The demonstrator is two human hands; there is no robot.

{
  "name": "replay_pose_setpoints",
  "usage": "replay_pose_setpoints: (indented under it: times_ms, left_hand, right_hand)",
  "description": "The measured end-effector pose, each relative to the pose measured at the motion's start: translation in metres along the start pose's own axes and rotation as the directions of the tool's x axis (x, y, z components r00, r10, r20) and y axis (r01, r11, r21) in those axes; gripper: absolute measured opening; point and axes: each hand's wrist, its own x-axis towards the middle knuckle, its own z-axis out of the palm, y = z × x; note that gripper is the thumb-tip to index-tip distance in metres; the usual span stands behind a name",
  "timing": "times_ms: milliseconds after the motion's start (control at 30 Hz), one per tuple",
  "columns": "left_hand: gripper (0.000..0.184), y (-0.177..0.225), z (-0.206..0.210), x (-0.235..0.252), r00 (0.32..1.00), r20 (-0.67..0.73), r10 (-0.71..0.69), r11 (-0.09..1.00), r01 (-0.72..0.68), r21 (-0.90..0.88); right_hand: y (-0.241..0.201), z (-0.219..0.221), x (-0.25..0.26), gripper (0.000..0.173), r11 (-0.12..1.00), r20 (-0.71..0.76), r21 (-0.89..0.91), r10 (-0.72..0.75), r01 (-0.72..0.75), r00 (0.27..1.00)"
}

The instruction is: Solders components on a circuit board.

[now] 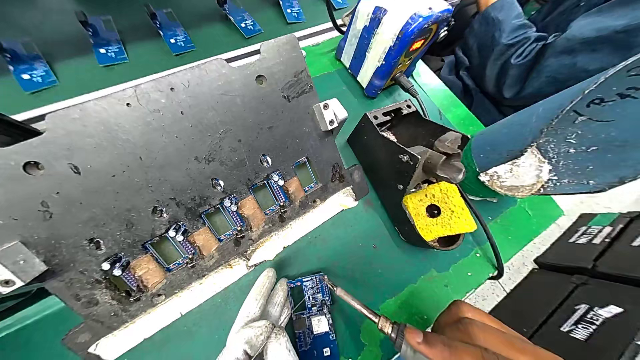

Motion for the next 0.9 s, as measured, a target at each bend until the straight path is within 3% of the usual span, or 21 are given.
replay_pose_setpoints:
  times_ms: [200, 367, 533, 700, 833, 900]
  left_hand:
    - [0.009, 0.0, 0.001, -0.001, 1.0, -0.008, 0.002, 0.999, -0.001, 0.038]
    - [0.018, -0.063, -0.012, -0.034, 0.99, 0.027, 0.14, 0.989, -0.138, -0.058]
    - [0.013, 0.0, 0.0, -0.002, 1.0, 0.0, 0.02, 0.999, -0.02, 0.033]
    - [0.011, -0.004, -0.002, -0.003, 1.0, 0.013, 0.023, 0.999, -0.023, 0.022]
    - [0.018, -0.048, -0.009, -0.019, 0.979, 0.036, 0.2, 0.978, -0.197, -0.072]
    - [0.015, -0.021, -0.007, -0.009, 0.994, 0.069, 0.087, 0.996, -0.087, 0.002]
  right_hand:
    - [-0.001, -0.001, 0.0, 0.023, 1.0, 0.008, -0.001, 0.007, -0.007, 1.0]
    - [0.0, -0.002, -0.001, 0.024, 1.0, 0.019, 0.008, 0.007, -0.007, 1.0]
    - [-0.001, -0.001, 0.0, 0.023, 1.0, 0.006, 0.011, 0.008, -0.008, 1.0]
    - [-0.002, -0.009, -0.002, 0.026, 1.0, -0.048, -0.005, -0.022, 0.022, 0.999]
    - [0.005, -0.024, -0.004, 0.028, 0.996, -0.112, -0.086, -0.029, 0.02, 0.993]
    - [0.01, -0.031, -0.005, 0.029, 0.987, -0.177, -0.154, -0.063, 0.036, 0.982]
